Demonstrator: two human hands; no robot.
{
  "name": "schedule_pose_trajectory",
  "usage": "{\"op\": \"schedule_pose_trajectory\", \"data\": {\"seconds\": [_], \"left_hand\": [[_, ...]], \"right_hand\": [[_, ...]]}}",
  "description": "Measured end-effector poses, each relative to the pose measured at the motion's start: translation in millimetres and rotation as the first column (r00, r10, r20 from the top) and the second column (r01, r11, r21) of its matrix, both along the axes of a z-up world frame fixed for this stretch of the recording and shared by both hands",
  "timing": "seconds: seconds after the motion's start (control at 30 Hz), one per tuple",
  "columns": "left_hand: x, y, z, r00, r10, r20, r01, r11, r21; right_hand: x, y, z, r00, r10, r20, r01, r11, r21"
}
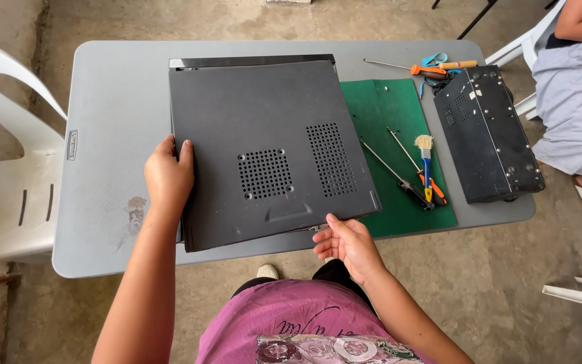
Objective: The person performs maintenance on a computer tower, including adjusting internal cables, removing the side panel to brush away dust, and then re-attaching the panel with screws.
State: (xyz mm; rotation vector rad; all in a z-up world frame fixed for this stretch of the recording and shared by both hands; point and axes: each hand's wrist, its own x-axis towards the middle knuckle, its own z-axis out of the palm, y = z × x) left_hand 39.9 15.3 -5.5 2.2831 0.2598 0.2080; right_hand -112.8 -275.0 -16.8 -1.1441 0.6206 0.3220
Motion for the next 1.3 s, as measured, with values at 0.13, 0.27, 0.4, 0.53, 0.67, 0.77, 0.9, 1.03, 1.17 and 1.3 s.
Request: {"op": "schedule_pose_trajectory", "data": {"seconds": [0.13,0.27,0.4,0.53,0.67,0.77,0.9,1.03,1.17,1.3], "left_hand": [[8.2,1.7,-8.8,1.000,0.008,0.016,-0.010,0.991,0.135],[19.6,7.2,-20.7,0.999,-0.001,0.042,-0.014,0.939,0.343],[20.3,9.5,-10.6,0.999,0.004,0.034,-0.021,0.864,0.504],[3.9,1.6,-4.4,1.000,-0.024,0.003,0.015,0.710,0.704],[-57.0,-45.1,17.3,0.911,-0.366,0.190,0.122,0.679,0.724],[-99.3,-71.4,8.0,0.835,-0.523,0.172,0.297,0.691,0.659],[-124.6,-85.4,-18.0,0.813,-0.569,0.123,0.293,0.583,0.758],[-121.2,-85.0,-30.0,0.816,-0.532,0.225,0.198,0.624,0.756],[-118.4,-83.7,-38.9,0.808,-0.533,0.250,0.177,0.625,0.760],[-127.0,-88.3,-36.9,0.726,-0.619,0.299,0.186,0.595,0.782]], "right_hand": [[-3.0,1.1,-5.6,0.999,0.035,-0.027,-0.037,0.996,-0.085],[-1.5,5.3,-5.7,0.997,0.057,-0.057,-0.063,0.994,-0.094],[2.4,8.3,-7.4,0.994,0.085,-0.070,-0.094,0.985,-0.147],[2.4,2.5,-18.7,0.985,0.140,-0.103,-0.162,0.952,-0.259],[7.8,3.6,4.9,0.798,0.532,-0.282,-0.599,0.749,-0.283],[37.1,-0.1,43.9,0.505,0.824,-0.256,-0.850,0.423,-0.315],[119.4,2.4,82.5,0.333,0.927,-0.172,-0.846,0.214,-0.488],[215.6,27.0,88.2,0.582,0.813,0.005,-0.491,0.357,-0.794],[307.1,59.5,65.5,0.487,0.873,-0.003,-0.213,0.115,-0.970],[359.6,87.3,44.1,0.449,0.834,-0.320,-0.360,-0.158,-0.919]]}}
